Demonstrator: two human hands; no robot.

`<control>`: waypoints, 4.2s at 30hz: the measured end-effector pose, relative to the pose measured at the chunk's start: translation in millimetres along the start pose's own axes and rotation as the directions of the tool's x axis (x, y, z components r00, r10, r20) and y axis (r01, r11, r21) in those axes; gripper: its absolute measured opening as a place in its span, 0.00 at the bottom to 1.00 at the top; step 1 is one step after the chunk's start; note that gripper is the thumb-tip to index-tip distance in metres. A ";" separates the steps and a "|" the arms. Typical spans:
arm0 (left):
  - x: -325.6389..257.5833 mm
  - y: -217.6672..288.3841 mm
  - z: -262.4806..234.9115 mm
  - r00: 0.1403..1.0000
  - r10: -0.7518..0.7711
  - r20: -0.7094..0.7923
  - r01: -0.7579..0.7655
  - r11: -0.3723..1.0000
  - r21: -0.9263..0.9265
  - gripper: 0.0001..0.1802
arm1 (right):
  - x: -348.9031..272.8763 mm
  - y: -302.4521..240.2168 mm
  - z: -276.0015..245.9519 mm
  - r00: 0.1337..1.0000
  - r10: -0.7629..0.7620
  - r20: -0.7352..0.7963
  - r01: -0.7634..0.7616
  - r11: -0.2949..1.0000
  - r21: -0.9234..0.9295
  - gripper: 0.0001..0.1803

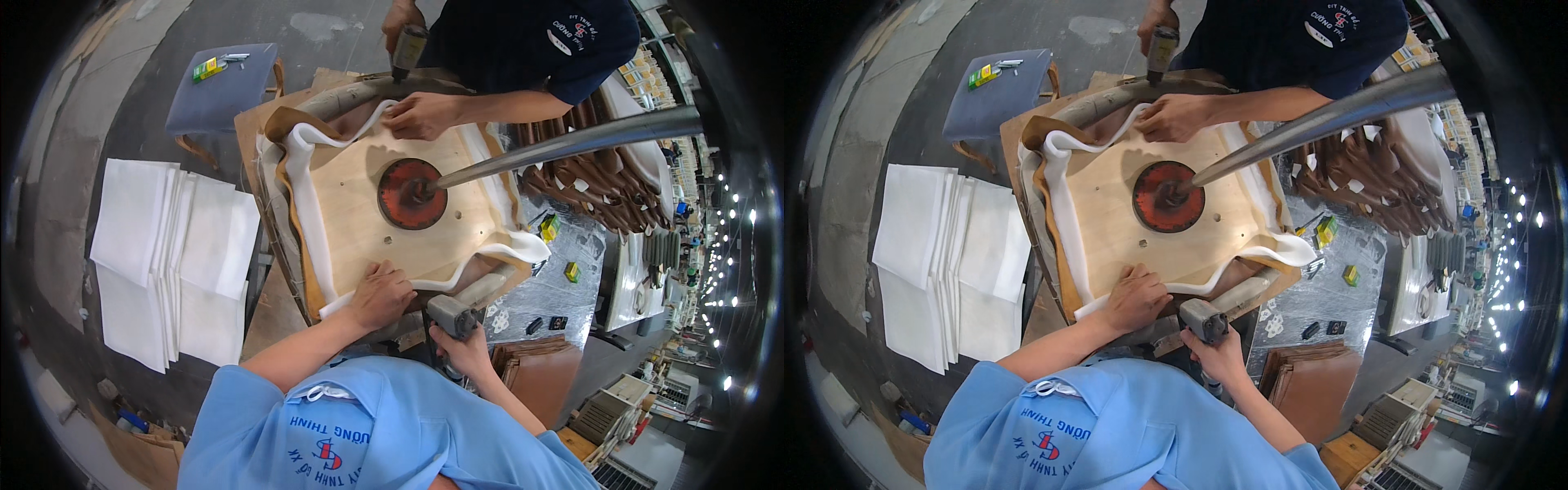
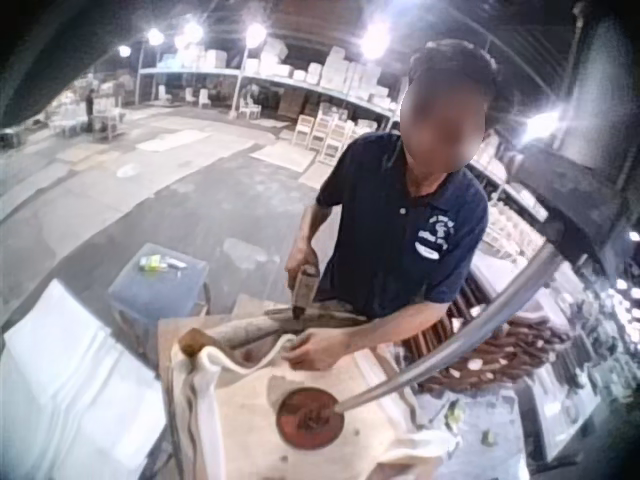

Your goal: The person places white fabric over a wooden chair seat base and uses a pneumatic staple gun to secure the fabric to the underside. A coworker assists by holding the seat and using a second staple gun. The person repeats the process on a second seat.

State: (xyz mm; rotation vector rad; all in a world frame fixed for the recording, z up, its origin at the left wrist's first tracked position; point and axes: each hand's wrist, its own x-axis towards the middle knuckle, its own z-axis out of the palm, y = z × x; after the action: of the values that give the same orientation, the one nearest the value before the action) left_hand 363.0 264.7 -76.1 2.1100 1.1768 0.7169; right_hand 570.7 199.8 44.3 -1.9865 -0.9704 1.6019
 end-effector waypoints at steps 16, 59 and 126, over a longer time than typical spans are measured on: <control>-0.3 -0.6 15.1 0.999 -0.038 0.001 0.038 0.999 0.032 0.09 | 16.4 -19.7 10.7 0.999 -0.034 0.032 0.041 0.968 -0.249 0.25; 125.5 51.9 81.9 0.994 -0.105 0.009 0.105 0.994 0.041 0.06 | 97.3 -57.1 -137.8 0.994 -0.039 0.098 0.070 0.940 -0.333 0.20; 78.0 50.2 61.6 0.982 -0.191 0.013 0.191 0.980 -0.062 0.06 | 67.8 -35.5 -111.5 0.993 -0.086 0.081 0.110 0.921 -0.375 0.19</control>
State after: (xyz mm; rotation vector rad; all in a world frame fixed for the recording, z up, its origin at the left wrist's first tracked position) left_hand 469.4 296.8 -68.1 1.9153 1.3154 0.6490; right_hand 675.1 285.4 51.6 -2.0974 -1.4761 1.5187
